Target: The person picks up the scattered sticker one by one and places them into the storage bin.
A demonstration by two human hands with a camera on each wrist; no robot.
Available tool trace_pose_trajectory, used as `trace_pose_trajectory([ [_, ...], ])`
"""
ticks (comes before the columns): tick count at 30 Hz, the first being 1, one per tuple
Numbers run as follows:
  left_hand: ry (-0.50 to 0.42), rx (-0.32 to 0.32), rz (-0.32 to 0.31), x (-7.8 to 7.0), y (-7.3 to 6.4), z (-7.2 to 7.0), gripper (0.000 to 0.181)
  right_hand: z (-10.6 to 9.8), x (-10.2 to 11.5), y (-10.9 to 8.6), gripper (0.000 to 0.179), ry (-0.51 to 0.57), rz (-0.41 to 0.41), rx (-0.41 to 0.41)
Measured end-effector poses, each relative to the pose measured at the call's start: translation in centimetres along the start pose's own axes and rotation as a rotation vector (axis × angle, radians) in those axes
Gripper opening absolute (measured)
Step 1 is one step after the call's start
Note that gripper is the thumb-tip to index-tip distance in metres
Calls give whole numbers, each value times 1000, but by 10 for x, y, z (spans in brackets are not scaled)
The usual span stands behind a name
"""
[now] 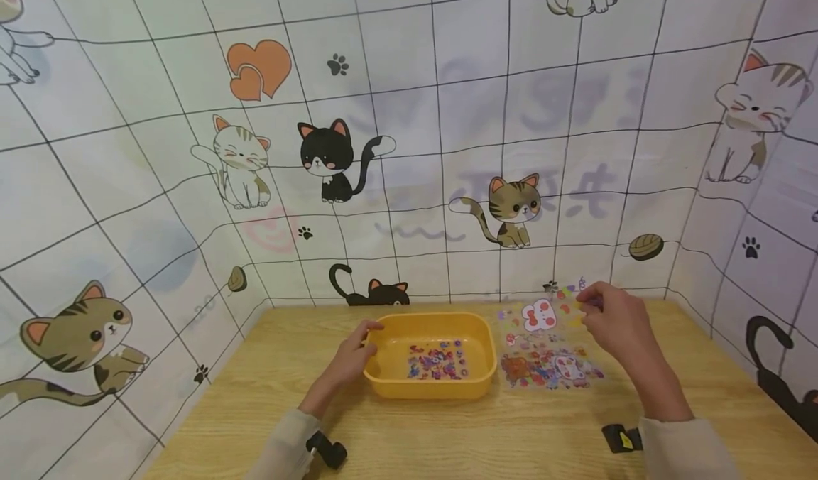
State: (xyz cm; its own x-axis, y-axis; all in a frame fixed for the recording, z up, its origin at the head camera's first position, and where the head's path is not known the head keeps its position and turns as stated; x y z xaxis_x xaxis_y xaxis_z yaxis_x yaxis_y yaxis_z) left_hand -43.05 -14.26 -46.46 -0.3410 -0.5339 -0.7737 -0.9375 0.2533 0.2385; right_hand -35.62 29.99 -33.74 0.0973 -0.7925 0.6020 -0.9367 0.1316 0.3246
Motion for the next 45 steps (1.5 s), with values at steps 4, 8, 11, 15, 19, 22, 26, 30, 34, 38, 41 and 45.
trace_pose_trajectory([
  [4, 1, -2, 4, 0, 2, 0, 39, 0, 2, 0, 16, -3, 0, -19],
  [8, 12, -2, 5, 0, 2, 1, 39, 3, 5, 0, 16, -3, -5, -20],
  [11, 18, -4, 8, -1, 2, 1, 40, 4, 10, -1, 16, -6, -23, -32],
  [15, 9, -8, 9, -3, 1, 1, 39, 5, 17, -1, 14, -6, -50, -57],
  [19, 10, -5, 8, -3, 1, 1, 38, 6, 25, -2, 13, 8, -79, -78],
  [22, 7, -7, 6, -3, 2, 0, 38, 11, 32, 0, 14, 43, -85, -53],
  [26, 2, -8, 0, -2, 1, -1, 39, 27, 40, 2, 16, 98, -73, 28],
  [30, 4, -6, -1, -1, 0, 0, 39, 44, 51, 3, 17, 129, -65, 86],
  [34, 5, -8, -5, 0, 1, 0, 39, 56, 65, 6, 18, 148, -78, 116],
  [38, 12, -7, -10, 1, 2, 0, 39, 68, 80, 11, 18, 171, -118, 153],
  [41, 16, -4, -11, 1, 2, 0, 39, 80, 88, 14, 18, 200, -125, 191],
  [45, 17, -5, -7, 1, 1, 0, 39, 98, 97, 17, 19, 243, -102, 242],
])
Point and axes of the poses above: each hand's wrist, its own y-axis towards the middle knuckle, its own z-axis out of the palm, x = y × z, the point moved 10 cm from there along y, towards the middle knuckle, and after that the axes turned 4 degrees about z, right-handed, at the moved point
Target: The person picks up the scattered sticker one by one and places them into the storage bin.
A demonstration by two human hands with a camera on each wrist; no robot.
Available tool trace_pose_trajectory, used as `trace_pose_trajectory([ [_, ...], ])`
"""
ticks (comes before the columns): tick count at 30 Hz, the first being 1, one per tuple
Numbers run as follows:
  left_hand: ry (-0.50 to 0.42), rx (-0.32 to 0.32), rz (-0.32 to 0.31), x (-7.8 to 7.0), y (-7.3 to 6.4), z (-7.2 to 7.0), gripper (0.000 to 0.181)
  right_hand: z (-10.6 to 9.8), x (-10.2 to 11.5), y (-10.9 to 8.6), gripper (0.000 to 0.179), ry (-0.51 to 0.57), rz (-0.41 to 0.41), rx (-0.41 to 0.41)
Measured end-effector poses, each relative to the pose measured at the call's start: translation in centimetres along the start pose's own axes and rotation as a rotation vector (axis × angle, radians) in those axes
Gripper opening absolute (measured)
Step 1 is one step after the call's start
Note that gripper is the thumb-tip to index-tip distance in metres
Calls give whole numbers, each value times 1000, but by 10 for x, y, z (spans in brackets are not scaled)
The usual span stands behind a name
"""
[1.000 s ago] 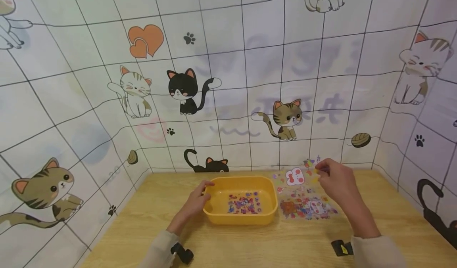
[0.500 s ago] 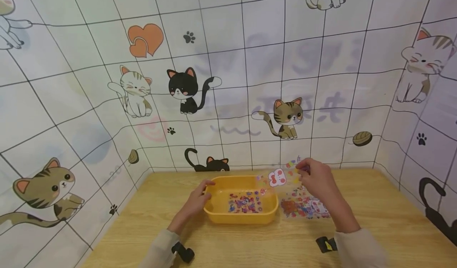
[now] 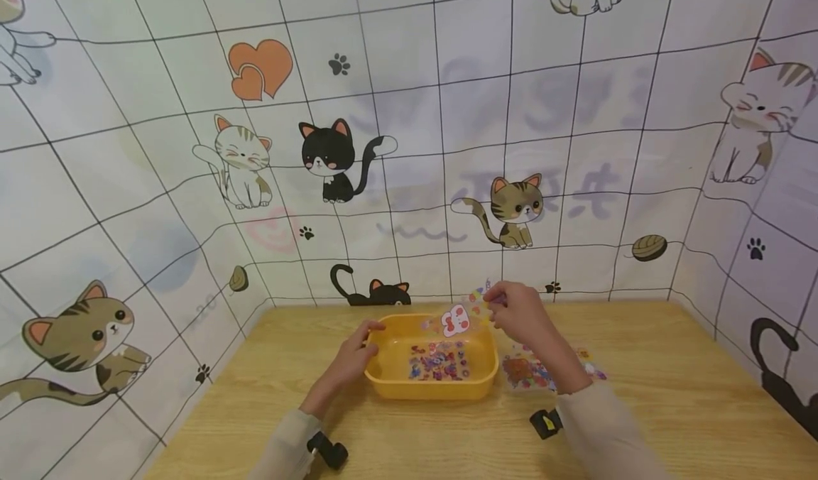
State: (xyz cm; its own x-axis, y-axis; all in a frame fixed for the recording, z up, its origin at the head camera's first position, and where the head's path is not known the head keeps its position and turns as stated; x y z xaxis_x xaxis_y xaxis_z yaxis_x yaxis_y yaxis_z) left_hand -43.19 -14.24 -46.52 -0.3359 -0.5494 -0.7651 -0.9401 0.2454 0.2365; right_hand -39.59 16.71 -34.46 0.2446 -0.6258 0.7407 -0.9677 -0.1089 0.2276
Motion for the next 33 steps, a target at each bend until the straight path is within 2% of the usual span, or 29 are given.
trace_pose_trajectory([
  [6, -11, -5, 5, 0, -2, -1, 38, 27, 11, 10, 20, -11, 11, 62],
  [13, -19, -4, -5, 0, -3, -1, 39, 53, 28, 17, 18, -23, -43, 104],
  [20, -32, 1, -18, 1, -2, 1, 39, 76, 38, 23, 21, -20, -46, 171],
  [27, -11, -2, -5, 0, -1, 2, 38, 91, 44, 25, 22, -14, -51, 216],
  [33, -19, -5, 8, -2, -2, 1, 38, 97, 47, 29, 27, -61, -61, 259],
])
Point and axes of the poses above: each hand's wrist, its own y-axis towards the middle knuckle, its own z-axis out of the palm, x = y × z, the point moved 10 cm from there along y, towards the middle knuckle, and after that the axes turned 4 degrees about z, right-handed, at the moved point
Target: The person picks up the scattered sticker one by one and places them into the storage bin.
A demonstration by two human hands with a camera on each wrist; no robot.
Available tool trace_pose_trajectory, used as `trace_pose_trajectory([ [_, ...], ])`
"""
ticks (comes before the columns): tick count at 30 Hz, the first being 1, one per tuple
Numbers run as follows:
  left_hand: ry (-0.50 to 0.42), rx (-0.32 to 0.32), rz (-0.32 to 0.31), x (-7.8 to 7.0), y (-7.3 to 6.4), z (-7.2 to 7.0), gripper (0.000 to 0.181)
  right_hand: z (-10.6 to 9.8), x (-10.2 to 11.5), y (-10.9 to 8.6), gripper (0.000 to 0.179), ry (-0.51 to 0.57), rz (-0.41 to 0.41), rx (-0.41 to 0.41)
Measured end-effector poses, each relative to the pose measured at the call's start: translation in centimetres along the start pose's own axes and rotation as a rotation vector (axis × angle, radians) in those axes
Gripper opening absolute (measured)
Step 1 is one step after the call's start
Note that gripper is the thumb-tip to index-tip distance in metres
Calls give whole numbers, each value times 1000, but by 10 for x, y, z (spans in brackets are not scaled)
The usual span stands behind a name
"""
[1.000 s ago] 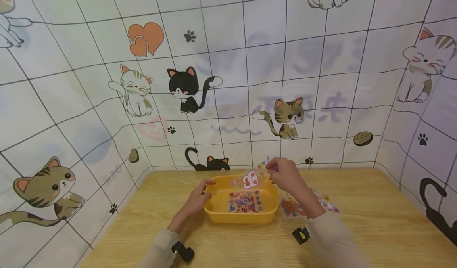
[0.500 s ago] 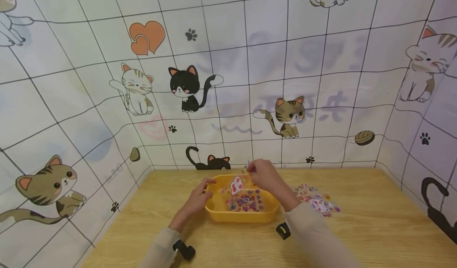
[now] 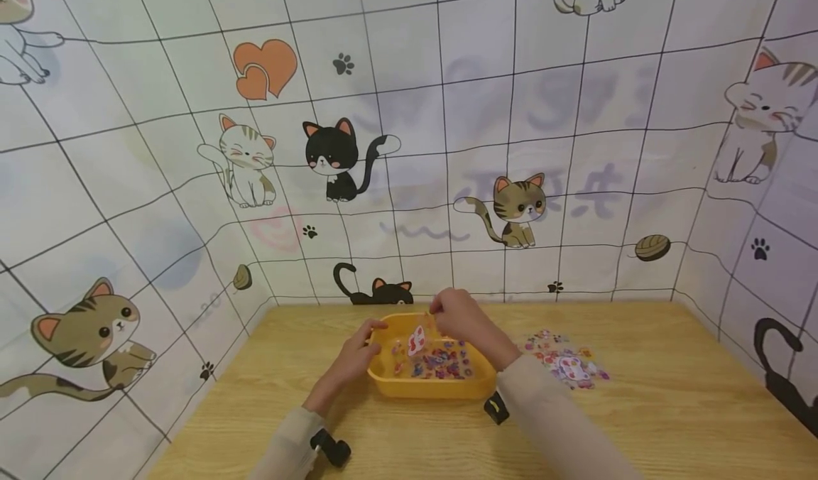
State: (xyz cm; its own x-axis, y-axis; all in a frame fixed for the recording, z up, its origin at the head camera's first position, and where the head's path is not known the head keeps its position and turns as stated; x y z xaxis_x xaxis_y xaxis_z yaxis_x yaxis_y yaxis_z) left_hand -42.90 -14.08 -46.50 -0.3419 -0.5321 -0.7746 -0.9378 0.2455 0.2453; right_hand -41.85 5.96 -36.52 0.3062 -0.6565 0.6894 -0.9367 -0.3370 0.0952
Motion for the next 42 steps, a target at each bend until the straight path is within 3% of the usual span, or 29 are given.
trace_pose_trajectory([
  [9, 9, -6, 7, 3, 3, 1, 39, 9, -6, 1, 32, -119, 33, 95],
  [16, 4, 10, 12, 5, 3, 2, 39, 12, -17, 5, 22, -180, 98, 118],
  [21, 5, 4, 7, 3, 3, 0, 39, 14, -21, 9, 41, -211, 102, 121],
  [27, 6, 3, 8, 3, 4, -1, 39, 14, -32, 13, 50, -263, 160, 136],
  [32, -3, 5, -10, 4, 4, -1, 39, 18, -38, 15, 45, -292, 202, 171],
  [42, -10, 9, 13, 2, 2, 0, 39, 28, -51, 17, 37, -392, 217, 164],
])
Point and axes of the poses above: each hand's wrist, its own y-axis towards the middle knuckle, its own z-axis out of the palm, x = y × z, the point moved 10 cm from there along y, towards the middle knuckle, and after that the axes turned 4 degrees about z, right-handed, at the moved point
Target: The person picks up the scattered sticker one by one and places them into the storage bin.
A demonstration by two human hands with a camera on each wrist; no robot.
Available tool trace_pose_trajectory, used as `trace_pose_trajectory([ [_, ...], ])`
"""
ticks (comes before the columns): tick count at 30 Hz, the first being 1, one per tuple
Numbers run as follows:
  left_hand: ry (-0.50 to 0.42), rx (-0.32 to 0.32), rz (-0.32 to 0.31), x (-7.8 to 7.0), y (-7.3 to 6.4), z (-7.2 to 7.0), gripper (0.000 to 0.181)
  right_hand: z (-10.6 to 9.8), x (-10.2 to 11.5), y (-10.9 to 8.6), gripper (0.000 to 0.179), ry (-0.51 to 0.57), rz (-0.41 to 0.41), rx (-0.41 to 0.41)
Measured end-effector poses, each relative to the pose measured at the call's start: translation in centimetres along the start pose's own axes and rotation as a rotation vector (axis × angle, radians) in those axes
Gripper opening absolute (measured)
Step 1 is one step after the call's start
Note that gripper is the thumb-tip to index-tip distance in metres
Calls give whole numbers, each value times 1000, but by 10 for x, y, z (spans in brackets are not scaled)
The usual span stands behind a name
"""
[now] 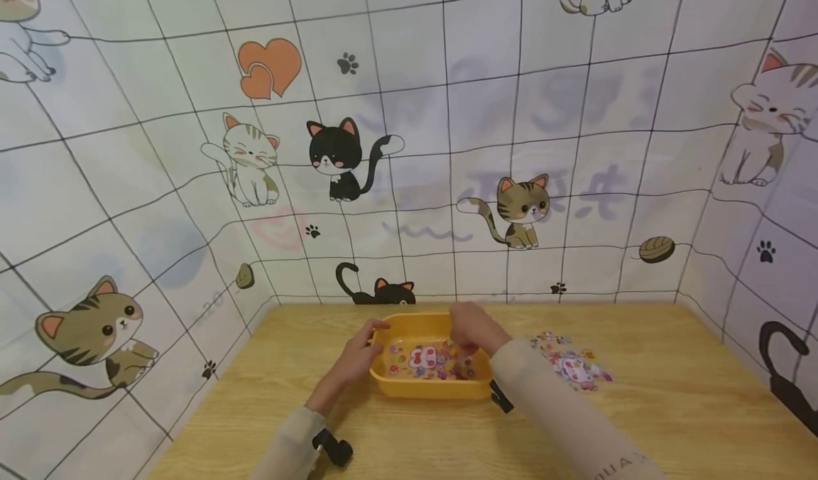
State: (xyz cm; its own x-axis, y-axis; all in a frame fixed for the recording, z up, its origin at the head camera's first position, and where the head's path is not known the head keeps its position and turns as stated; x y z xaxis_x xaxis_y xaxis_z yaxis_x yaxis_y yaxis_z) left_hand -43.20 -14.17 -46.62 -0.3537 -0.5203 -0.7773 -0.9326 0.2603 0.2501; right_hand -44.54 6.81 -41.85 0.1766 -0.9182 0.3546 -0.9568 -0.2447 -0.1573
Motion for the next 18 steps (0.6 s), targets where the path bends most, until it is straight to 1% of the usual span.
trace_pose_trajectory([
  [1, 2, 1, 2, 0, 0, 0, 39, 1, -1, 0, 37, -11, -1, -3],
  [4, 5, 1, 3, 0, 0, 0, 39, 4, -3, 1, 30, -30, 3, 4],
  [8, 11, 2, 0, 0, 1, 0, 40, 5, -5, 1, 17, -26, 23, 0],
  [10, 8, 3, -6, 0, 1, 0, 39, 6, -6, 1, 13, -31, 35, 1],
  [18, -2, -2, -11, 0, -1, 1, 38, 14, -10, 0, 8, -58, 58, 27],
])
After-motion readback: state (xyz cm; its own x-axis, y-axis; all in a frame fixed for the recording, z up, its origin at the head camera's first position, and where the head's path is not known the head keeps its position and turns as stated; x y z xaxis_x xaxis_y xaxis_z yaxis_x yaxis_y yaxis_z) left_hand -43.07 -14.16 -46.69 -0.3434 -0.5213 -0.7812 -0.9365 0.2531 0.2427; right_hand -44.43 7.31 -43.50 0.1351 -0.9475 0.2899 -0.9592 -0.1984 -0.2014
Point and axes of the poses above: each hand's wrist, its own y-axis towards the middle knuckle, its own z-axis out of the palm, x = y × z, the point moved 10 cm from there along y, towards the middle knuckle, and after that the axes turned 4 degrees about z, right-handed, at the moved point
